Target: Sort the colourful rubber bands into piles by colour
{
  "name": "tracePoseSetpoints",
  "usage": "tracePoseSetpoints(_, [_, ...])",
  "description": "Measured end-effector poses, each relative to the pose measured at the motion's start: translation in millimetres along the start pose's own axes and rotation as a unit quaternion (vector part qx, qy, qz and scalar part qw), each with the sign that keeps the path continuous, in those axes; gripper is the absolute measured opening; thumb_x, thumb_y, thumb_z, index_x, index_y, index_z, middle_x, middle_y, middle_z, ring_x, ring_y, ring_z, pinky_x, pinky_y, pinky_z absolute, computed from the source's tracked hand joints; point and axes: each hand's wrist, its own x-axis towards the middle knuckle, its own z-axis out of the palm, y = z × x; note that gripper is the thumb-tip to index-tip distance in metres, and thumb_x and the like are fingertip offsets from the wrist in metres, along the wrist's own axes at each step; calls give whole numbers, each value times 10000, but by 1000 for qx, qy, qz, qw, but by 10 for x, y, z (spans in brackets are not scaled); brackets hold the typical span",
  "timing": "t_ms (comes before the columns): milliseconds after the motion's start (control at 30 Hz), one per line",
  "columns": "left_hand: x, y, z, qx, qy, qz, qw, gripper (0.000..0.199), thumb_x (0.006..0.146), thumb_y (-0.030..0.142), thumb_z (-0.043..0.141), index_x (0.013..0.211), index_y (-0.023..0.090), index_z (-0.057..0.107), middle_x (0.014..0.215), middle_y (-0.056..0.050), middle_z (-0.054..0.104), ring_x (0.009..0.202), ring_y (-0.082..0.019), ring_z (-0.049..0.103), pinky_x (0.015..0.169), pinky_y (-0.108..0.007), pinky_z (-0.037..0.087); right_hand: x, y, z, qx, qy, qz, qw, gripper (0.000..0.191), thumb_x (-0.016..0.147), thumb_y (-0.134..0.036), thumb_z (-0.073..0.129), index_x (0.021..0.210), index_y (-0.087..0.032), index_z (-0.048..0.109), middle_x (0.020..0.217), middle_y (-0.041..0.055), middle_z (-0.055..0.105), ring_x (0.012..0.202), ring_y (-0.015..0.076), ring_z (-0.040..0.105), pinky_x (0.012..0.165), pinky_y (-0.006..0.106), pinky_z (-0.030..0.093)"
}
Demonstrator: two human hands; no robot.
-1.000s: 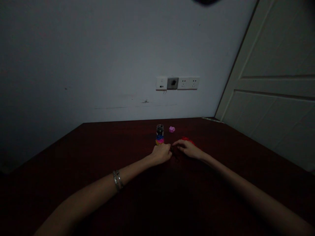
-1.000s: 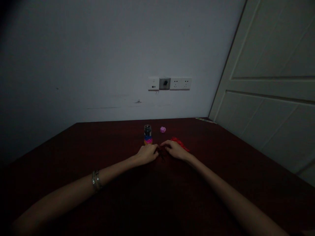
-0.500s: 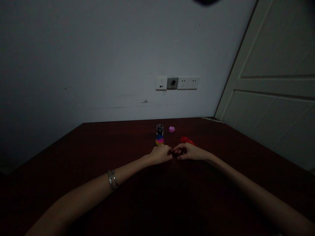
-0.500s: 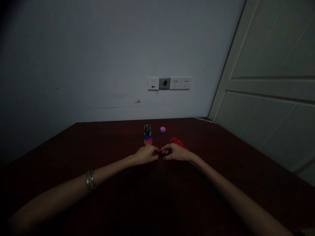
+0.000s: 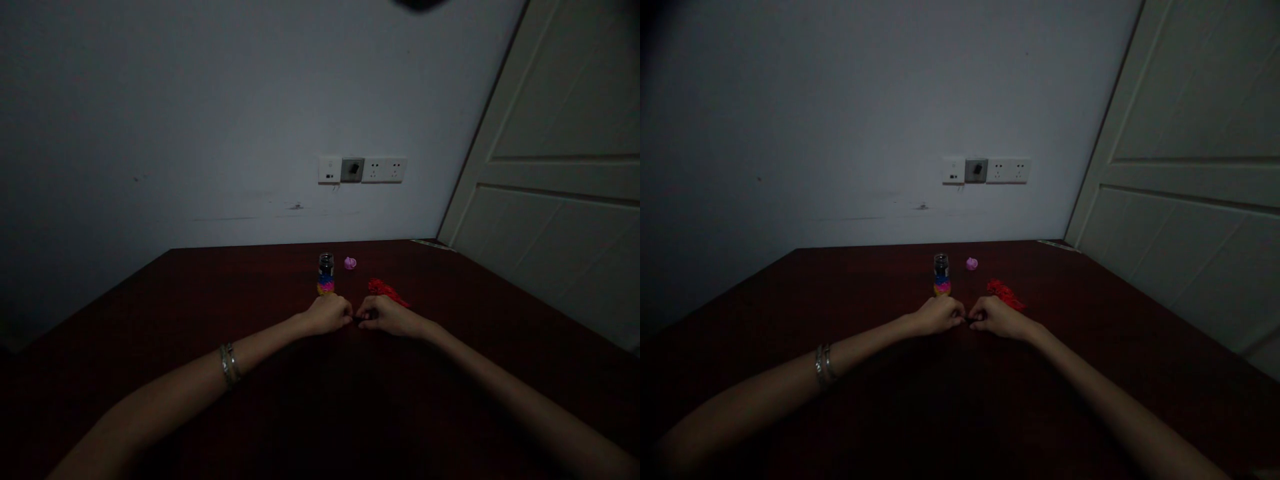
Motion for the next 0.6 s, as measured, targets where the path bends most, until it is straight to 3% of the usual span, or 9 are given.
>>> tracePoseSetpoints(333, [-19,62,-91,30,-39,32,998,153,756,240,512,865,194,608,790,-29,634,711,-152,581,579,-215,397,-14,-69,13,-56,-32,-28,998,131,720,-140,480,721,-136,611,693,32,609,582,106,503,526,203,347])
tracePoseSetpoints(600, [-55,64,-139,27,-32,44,998,123,738,236,523,806,185,612,735,-22,628,668,-143,571,530,-204,353,23,-99,26,-45,-41,-26,998,89,634,-91,475,610,-139,546,580,-15,525,494,72,401,461,189,285])
